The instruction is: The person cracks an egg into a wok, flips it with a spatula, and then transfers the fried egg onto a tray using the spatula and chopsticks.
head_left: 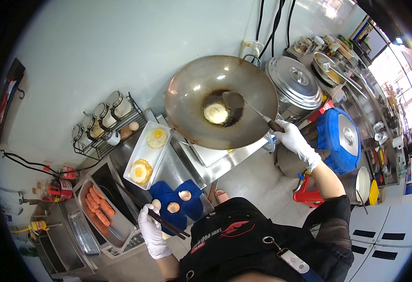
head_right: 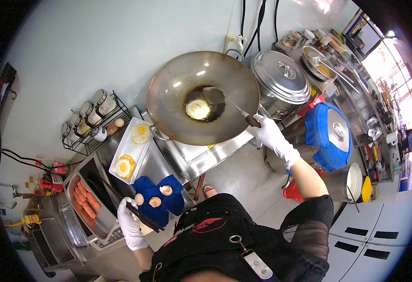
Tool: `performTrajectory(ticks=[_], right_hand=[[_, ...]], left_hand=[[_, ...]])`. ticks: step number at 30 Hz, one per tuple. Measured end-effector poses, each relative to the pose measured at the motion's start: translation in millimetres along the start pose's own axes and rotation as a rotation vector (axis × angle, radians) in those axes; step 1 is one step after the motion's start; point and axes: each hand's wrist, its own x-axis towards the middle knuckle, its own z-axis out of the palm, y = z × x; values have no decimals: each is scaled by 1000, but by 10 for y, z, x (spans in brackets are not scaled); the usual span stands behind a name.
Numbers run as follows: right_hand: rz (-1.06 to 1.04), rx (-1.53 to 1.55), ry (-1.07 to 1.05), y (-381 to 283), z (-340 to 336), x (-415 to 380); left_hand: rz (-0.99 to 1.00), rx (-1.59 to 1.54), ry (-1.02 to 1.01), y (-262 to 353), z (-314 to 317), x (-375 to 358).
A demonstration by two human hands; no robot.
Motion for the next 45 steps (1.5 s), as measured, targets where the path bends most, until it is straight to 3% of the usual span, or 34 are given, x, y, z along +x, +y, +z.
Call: performTrajectory(ticks=[4, 8, 10, 16, 26, 32, 34, 40, 45], right_hand=[[37, 198, 78, 277, 40, 140], [161, 114, 44, 61, -59, 119], [147, 281, 26, 256, -4, 194], [247, 263, 54, -143, -65, 78], [217, 450, 114, 18, 129, -113], [285, 363, 137, 97, 302, -310], [165, 324, 183, 190, 363, -331], [179, 141, 242, 235, 345, -381], [209, 198, 278, 223, 405, -475]], left_hand=[[6, 4, -20, 13, 34, 12], [3, 32, -76, 32, 18, 4], [3, 42, -70, 43, 12, -8], [8, 44, -50, 50, -6, -28], [10, 37, -34, 49, -41, -31], [9, 33, -30, 87, 29, -79], [13, 40, -27, 99, 29, -87], [22, 41, -29, 100, 51, -95], [11, 32, -37, 88, 35, -105]])
